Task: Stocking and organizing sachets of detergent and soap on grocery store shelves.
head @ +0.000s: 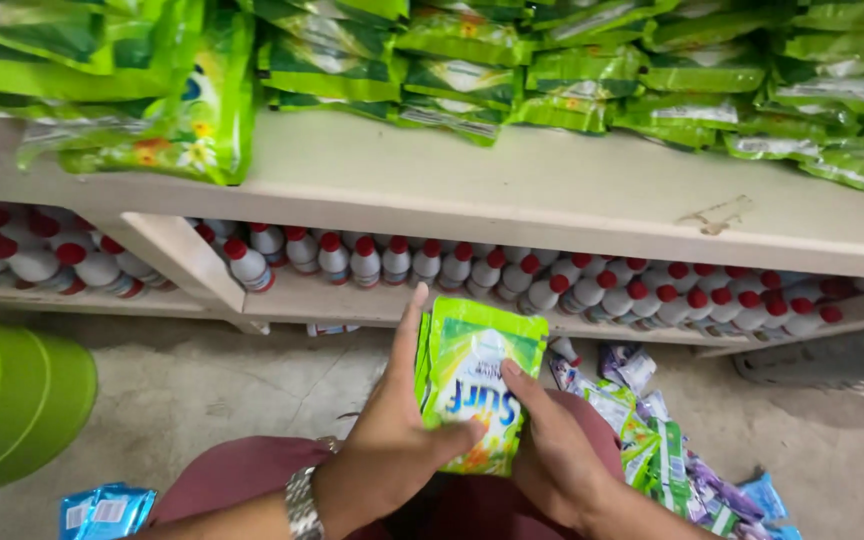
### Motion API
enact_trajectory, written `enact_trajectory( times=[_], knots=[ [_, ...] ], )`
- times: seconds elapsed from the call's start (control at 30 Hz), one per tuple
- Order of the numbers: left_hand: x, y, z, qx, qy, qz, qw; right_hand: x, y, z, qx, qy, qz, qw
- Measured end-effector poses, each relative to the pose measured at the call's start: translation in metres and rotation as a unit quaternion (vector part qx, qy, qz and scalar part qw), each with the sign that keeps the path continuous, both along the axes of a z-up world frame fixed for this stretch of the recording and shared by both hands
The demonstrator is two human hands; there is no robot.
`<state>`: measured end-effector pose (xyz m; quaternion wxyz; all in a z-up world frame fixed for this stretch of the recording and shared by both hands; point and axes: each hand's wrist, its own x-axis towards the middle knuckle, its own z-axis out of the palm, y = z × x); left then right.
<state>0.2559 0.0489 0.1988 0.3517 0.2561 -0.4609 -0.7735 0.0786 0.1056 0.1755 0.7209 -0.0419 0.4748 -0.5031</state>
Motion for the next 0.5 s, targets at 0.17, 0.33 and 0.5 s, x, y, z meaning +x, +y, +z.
enact_trajectory(
  times=[0.17,0.33,0.5],
  knots=[
    [0.022,0.001,0.000,0.026,0.096,0.012,0.995,-0.009,0.001,-0.004,-0.060,0.006,0.136,0.989],
    [0.027,-0.020,0.010,0.155,0.011,0.041,0.987,0.002,-0.009,0.014,-0.118,0.050,0.174,0.976],
    [0.024,-0.011,-0.011,0.194,0.018,0.058,0.979,0.006,-0.025,0.008,-0.189,0.149,0.162,0.957]
  ],
)
